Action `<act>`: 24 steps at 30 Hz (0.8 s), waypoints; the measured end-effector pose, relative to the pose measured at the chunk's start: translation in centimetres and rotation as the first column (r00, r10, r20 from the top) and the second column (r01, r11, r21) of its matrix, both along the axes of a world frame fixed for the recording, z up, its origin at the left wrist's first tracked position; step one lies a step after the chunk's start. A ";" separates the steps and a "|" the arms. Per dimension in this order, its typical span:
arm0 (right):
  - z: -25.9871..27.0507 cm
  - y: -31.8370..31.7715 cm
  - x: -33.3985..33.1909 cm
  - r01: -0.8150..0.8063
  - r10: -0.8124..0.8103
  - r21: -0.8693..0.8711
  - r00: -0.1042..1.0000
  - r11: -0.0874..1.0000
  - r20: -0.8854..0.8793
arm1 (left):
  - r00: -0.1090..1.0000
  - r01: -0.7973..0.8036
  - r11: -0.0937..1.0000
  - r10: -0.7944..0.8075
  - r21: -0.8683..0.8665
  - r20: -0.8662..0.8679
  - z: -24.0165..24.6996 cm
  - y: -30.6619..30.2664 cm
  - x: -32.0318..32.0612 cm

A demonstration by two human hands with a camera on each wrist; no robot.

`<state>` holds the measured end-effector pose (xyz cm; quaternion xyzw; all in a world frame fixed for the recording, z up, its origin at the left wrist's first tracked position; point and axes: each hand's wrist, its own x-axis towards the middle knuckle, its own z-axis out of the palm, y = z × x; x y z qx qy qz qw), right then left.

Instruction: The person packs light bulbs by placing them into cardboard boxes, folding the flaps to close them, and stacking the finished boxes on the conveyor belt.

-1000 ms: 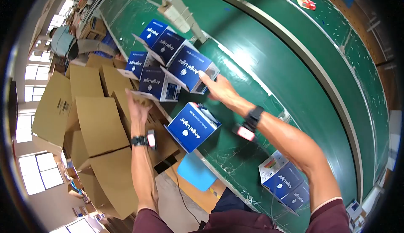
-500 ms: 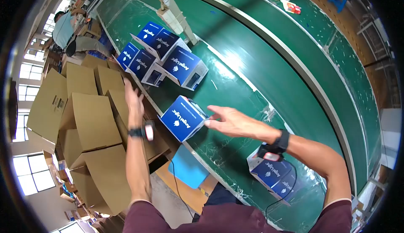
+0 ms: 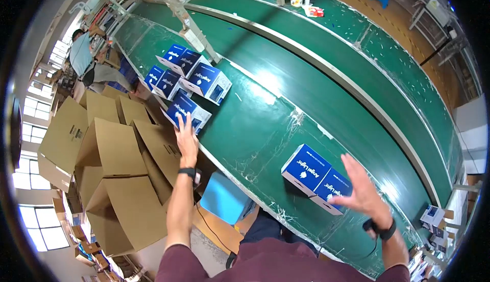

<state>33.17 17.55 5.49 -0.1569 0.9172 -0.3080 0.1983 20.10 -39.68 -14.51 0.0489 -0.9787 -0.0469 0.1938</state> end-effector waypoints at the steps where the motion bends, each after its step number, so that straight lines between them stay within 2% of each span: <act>1: -2.2 0.2 2.4 0.007 -0.005 0.037 0.999 0.999 -0.050 | 1.000 0.009 0.999 -0.010 0.035 0.013 0.4 -1.2 -1.2; 2: -4.3 0.1 3.9 0.024 -0.017 0.078 0.996 0.997 -0.090 | 0.997 0.059 0.998 -0.059 0.004 -0.039 0.1 -2.5 -2.5; 4: -7.3 -2.5 5.4 0.091 -0.067 0.194 0.990 0.977 -0.124 | 0.997 0.054 0.994 -0.058 0.093 0.041 0.3 -3.6 -4.2; 5: -10.1 -3.4 5.6 0.114 -0.048 0.301 0.974 0.947 -0.220 | 0.997 0.069 0.995 -0.072 0.071 0.041 -0.1 -4.3 -5.0; 6: -9.8 -5.1 5.1 0.175 -0.087 0.338 0.962 0.925 -0.260 | 0.996 -0.021 1.000 0.022 -0.011 0.082 0.7 -3.5 -5.3; 8: -10.2 -6.5 4.1 0.230 -0.141 0.259 0.936 0.938 -0.321 | 0.982 -0.170 0.985 0.171 0.018 -0.081 2.0 1.4 -3.3; 9: -10.7 -7.0 3.4 0.235 -0.161 0.198 0.930 0.951 -0.331 | 0.975 -0.221 0.966 0.223 0.133 -0.004 3.1 4.7 -2.2; 10: -11.2 -7.2 2.2 0.239 -0.180 0.140 0.923 0.961 -0.341 | 0.990 -0.134 0.985 0.138 0.106 -0.037 1.9 6.8 -1.2; 11: -11.4 -7.8 0.7 0.230 -0.177 0.116 0.921 0.966 -0.347 | 0.998 -0.057 0.960 0.059 0.273 0.001 0.7 8.2 -1.5; 12: -11.8 -8.4 -1.1 0.208 -0.155 0.103 0.913 0.973 -0.377 | 0.999 0.006 0.898 -0.021 0.440 0.029 -0.4 9.5 -2.1; 13: -12.0 -9.2 -3.2 0.187 -0.134 0.100 0.910 0.977 -0.392 | 0.991 -0.128 0.706 0.060 0.697 0.121 0.3 10.5 -4.1; 14: -11.9 -10.2 -5.4 0.180 -0.135 0.083 0.914 0.980 -0.381 | 0.986 -0.162 0.689 0.080 0.707 0.148 -1.8 9.3 -6.9; 15: -12.1 -11.3 -7.6 0.173 -0.128 0.080 0.910 0.982 -0.393 | 0.973 -0.165 0.652 -0.014 0.740 0.229 -0.7 8.4 -9.2; 16: -12.3 -12.6 -9.8 0.166 -0.129 0.065 0.914 0.984 -0.384 | 0.999 0.044 0.654 -0.042 0.755 -0.022 -2.1 7.5 -11.5; 18: -13.8 -15.2 -13.7 0.147 -0.120 0.032 0.899 0.989 -0.420 | 0.991 0.114 0.516 -0.113 0.849 -0.065 -3.4 5.0 -13.8; 21: -14.2 -19.0 -18.2 0.115 -0.131 -0.066 0.926 0.991 -0.353 | 0.951 -0.293 0.227 -0.027 0.929 0.307 -0.7 7.4 -10.0; 23: -15.2 -20.4 -19.3 0.101 -0.137 -0.138 0.948 0.985 -0.286 | 0.958 -0.227 0.068 -0.165 0.972 0.235 -1.3 10.3 -6.3; 24: -14.4 -20.5 -18.8 0.165 -0.175 -0.056 0.916 0.985 -0.360 | 0.953 -0.221 -0.028 -0.218 0.975 0.209 -1.1 11.5 -5.8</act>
